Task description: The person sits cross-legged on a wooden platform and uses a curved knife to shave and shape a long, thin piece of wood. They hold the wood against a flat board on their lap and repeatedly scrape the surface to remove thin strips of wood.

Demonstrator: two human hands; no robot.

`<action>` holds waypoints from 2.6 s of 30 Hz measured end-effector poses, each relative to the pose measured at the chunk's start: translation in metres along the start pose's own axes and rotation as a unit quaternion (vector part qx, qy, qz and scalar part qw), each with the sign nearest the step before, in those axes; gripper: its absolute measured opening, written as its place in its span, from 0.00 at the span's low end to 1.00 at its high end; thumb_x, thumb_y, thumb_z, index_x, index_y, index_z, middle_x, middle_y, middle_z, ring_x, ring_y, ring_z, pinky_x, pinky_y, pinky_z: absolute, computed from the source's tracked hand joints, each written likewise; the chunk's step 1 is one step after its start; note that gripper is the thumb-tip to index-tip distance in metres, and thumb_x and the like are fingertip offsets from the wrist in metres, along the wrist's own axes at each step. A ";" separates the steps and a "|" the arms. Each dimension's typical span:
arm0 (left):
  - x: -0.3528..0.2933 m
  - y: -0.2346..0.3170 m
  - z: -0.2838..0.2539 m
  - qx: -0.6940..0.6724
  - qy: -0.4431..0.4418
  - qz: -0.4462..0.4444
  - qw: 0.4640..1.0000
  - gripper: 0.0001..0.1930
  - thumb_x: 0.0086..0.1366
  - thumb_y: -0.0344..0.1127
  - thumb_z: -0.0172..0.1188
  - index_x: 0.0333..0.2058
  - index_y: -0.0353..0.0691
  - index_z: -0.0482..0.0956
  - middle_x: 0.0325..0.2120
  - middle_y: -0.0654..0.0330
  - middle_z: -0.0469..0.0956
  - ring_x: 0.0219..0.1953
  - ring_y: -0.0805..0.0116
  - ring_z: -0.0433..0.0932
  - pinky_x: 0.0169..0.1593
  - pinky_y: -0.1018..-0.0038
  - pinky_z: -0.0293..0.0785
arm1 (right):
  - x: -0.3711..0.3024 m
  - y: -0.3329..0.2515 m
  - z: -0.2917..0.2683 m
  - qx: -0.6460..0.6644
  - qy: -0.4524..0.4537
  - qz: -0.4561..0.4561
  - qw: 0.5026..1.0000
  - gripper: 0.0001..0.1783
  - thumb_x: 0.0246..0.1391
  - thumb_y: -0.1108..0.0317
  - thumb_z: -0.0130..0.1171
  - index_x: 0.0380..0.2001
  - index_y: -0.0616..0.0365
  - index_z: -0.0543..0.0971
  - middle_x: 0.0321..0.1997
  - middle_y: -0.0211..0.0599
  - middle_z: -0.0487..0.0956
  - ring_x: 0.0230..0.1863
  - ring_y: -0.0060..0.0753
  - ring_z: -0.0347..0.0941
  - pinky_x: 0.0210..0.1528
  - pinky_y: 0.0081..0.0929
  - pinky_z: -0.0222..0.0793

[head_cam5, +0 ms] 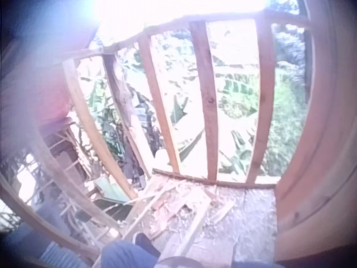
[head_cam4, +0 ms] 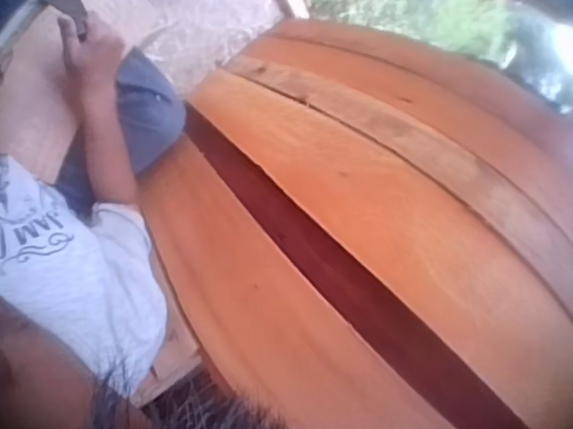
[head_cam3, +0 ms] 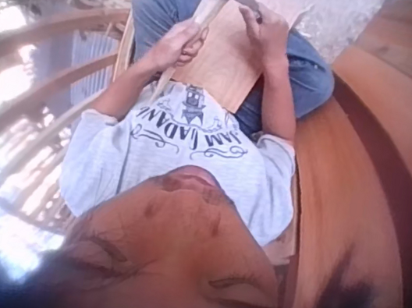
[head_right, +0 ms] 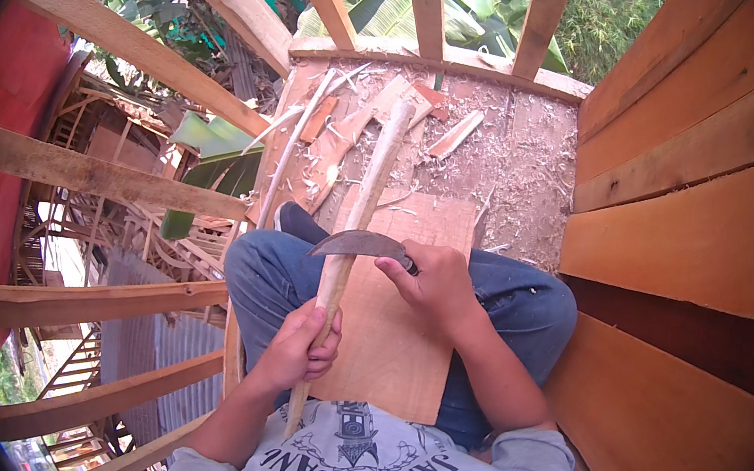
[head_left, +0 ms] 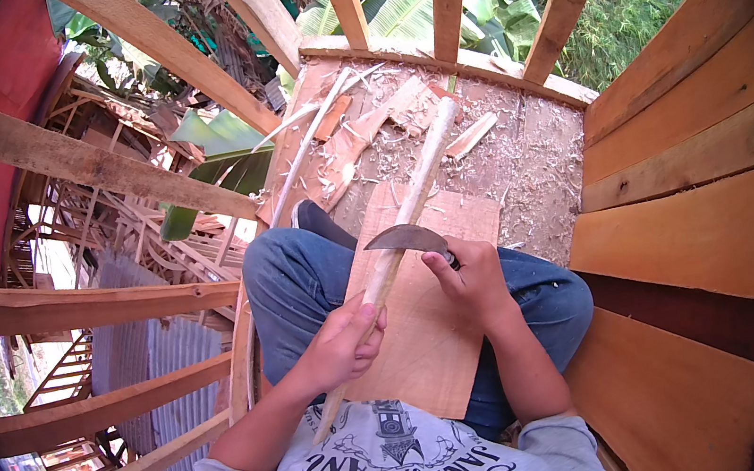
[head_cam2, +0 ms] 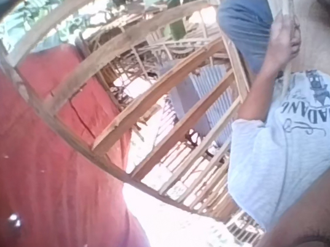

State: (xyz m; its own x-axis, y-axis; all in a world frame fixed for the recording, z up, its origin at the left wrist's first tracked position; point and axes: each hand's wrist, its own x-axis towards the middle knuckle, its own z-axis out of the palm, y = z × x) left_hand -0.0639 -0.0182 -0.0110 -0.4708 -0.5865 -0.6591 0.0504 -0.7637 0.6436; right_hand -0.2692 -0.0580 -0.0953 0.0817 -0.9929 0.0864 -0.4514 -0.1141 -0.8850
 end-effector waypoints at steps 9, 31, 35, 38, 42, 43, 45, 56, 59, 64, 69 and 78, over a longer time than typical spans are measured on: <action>0.005 -0.003 0.024 0.060 0.032 0.068 0.995 0.13 0.71 0.46 0.38 0.35 0.43 0.60 0.15 0.70 0.55 0.12 0.83 0.50 0.15 0.83 0.47 | -0.003 -0.006 -0.006 -0.056 0.043 0.024 0.997 0.34 0.46 0.36 0.56 0.12 0.61 0.71 0.09 0.45 0.67 0.14 0.48 0.69 0.18 0.37 0.61; -0.010 0.007 0.027 0.127 0.037 0.102 0.986 0.12 0.71 0.39 0.38 0.33 0.37 0.64 0.15 0.70 0.59 0.18 0.82 0.56 0.22 0.81 0.54 | 0.017 0.073 -0.050 0.090 0.253 0.110 0.957 0.37 0.59 0.36 0.39 0.05 0.51 0.56 0.06 0.19 0.52 0.10 0.13 0.45 0.14 0.21 0.40; -0.003 0.011 0.019 0.186 0.079 0.153 0.967 0.13 0.71 0.39 0.38 0.34 0.36 0.65 0.15 0.70 0.59 0.18 0.82 0.54 0.22 0.81 0.53 | 0.009 0.049 -0.036 0.052 0.183 0.019 0.982 0.39 0.58 0.36 0.42 0.08 0.58 0.61 0.07 0.22 0.57 0.12 0.18 0.50 0.15 0.25 0.43; 0.006 0.008 0.024 0.274 0.091 0.179 0.941 0.12 0.71 0.39 0.39 0.38 0.35 0.65 0.16 0.65 0.62 0.17 0.78 0.60 0.23 0.79 0.57 | 0.000 0.011 -0.019 0.027 0.102 0.018 0.994 0.36 0.48 0.37 0.57 0.11 0.63 0.68 0.07 0.39 0.61 0.10 0.34 0.60 0.16 0.32 0.54; 0.015 0.005 0.040 0.349 0.166 0.220 0.896 0.11 0.68 0.35 0.44 0.42 0.32 0.64 0.17 0.52 0.69 0.19 0.61 0.72 0.26 0.68 0.65 | -0.005 0.000 0.001 -0.030 0.061 -0.010 0.998 0.37 0.43 0.33 0.58 0.10 0.61 0.69 0.07 0.43 0.65 0.11 0.45 0.65 0.16 0.36 0.59; 0.016 0.004 0.040 0.371 0.172 0.222 0.885 0.11 0.68 0.34 0.44 0.42 0.32 0.64 0.17 0.49 0.70 0.20 0.56 0.73 0.25 0.65 0.65 | -0.006 0.001 -0.002 -0.059 0.062 0.000 0.996 0.38 0.41 0.32 0.57 0.10 0.60 0.68 0.07 0.43 0.65 0.11 0.45 0.66 0.16 0.36 0.59; 0.016 0.001 0.037 0.416 0.185 0.226 0.861 0.10 0.67 0.32 0.45 0.43 0.32 0.63 0.17 0.43 0.71 0.21 0.45 0.75 0.25 0.60 0.66 | -0.004 0.003 -0.008 -0.113 0.061 0.020 0.991 0.39 0.38 0.29 0.57 0.09 0.60 0.67 0.08 0.42 0.65 0.11 0.45 0.66 0.16 0.36 0.60; 0.015 0.004 0.044 0.453 0.154 0.218 0.851 0.10 0.65 0.31 0.47 0.40 0.30 0.61 0.13 0.42 0.69 0.18 0.40 0.72 0.22 0.55 0.64 | 0.003 0.025 -0.019 -0.165 0.155 0.018 0.974 0.44 0.32 0.21 0.53 0.09 0.60 0.64 0.07 0.41 0.63 0.11 0.45 0.64 0.15 0.35 0.57; 0.006 0.002 0.049 0.458 0.147 0.197 0.854 0.07 0.66 0.29 0.46 0.39 0.32 0.63 0.14 0.47 0.68 0.19 0.46 0.72 0.23 0.61 0.64 | 0.006 0.037 -0.030 -0.162 0.178 0.034 0.970 0.44 0.30 0.21 0.54 0.09 0.59 0.65 0.07 0.40 0.63 0.11 0.45 0.64 0.16 0.35 0.58; 0.002 0.003 0.050 0.449 0.139 0.181 0.864 0.06 0.66 0.27 0.45 0.39 0.32 0.64 0.15 0.50 0.67 0.18 0.49 0.72 0.24 0.65 0.64 | 0.007 0.039 -0.027 -0.131 0.191 0.054 0.971 0.45 0.28 0.20 0.54 0.10 0.60 0.65 0.07 0.40 0.62 0.11 0.46 0.62 0.16 0.37 0.57; -0.001 0.005 0.049 0.442 0.139 0.168 0.870 0.06 0.66 0.28 0.45 0.39 0.32 0.64 0.15 0.49 0.67 0.19 0.49 0.72 0.24 0.64 0.64 | 0.008 0.042 -0.026 -0.156 0.194 0.046 0.967 0.45 0.28 0.20 0.54 0.10 0.60 0.65 0.08 0.40 0.62 0.11 0.46 0.61 0.16 0.37 0.57; -0.013 0.000 0.054 0.424 0.074 0.109 0.896 0.06 0.66 0.29 0.44 0.39 0.33 0.64 0.16 0.49 0.68 0.20 0.50 0.74 0.25 0.64 0.65 | 0.023 0.084 -0.047 0.200 0.200 0.248 0.927 0.42 0.51 0.29 0.45 0.08 0.60 0.60 0.07 0.28 0.55 0.11 0.25 0.52 0.16 0.34 0.47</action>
State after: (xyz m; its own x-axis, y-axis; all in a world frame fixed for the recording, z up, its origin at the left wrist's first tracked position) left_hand -0.1051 0.0038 0.0187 -0.4058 -0.7737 -0.4866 -0.5903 -0.1846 0.7858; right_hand -0.3465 -0.0920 -0.1461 -0.4187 -0.8626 -0.2841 0.0265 0.3010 -0.9532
